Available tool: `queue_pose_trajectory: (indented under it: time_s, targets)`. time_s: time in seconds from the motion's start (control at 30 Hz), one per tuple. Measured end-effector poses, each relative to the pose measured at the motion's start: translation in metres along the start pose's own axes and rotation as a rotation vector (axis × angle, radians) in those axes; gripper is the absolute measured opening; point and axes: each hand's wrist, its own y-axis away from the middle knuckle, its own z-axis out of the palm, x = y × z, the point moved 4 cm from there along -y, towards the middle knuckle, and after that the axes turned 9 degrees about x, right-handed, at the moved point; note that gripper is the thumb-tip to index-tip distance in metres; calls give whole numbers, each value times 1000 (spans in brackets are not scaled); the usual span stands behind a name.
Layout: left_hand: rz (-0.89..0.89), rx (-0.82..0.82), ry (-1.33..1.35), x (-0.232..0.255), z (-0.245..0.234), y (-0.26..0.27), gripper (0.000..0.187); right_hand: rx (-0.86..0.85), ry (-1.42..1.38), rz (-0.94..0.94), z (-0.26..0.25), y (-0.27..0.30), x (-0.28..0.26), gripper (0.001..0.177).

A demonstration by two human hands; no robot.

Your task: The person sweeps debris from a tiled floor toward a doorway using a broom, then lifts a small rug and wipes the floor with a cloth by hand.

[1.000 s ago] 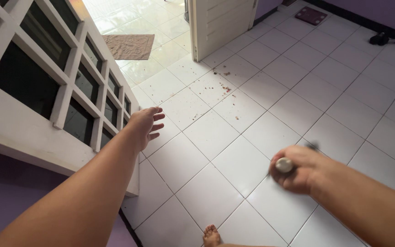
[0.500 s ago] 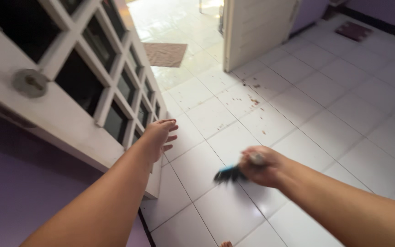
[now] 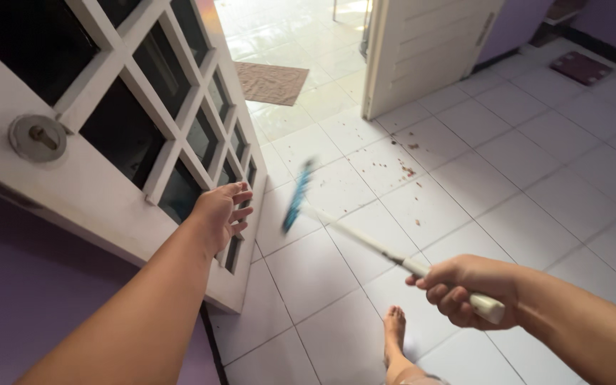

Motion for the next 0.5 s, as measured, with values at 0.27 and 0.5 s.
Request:
queue_pose_trajectory:
  time_s: [0.27, 0.5]
  targets:
    - [-12, 104, 52, 38, 37, -41, 40, -22, 376, 184, -28, -77, -107, 26]
    - [-49, 130, 76, 51, 84, -76, 45, 111, 878, -134, -70, -143, -198, 11]
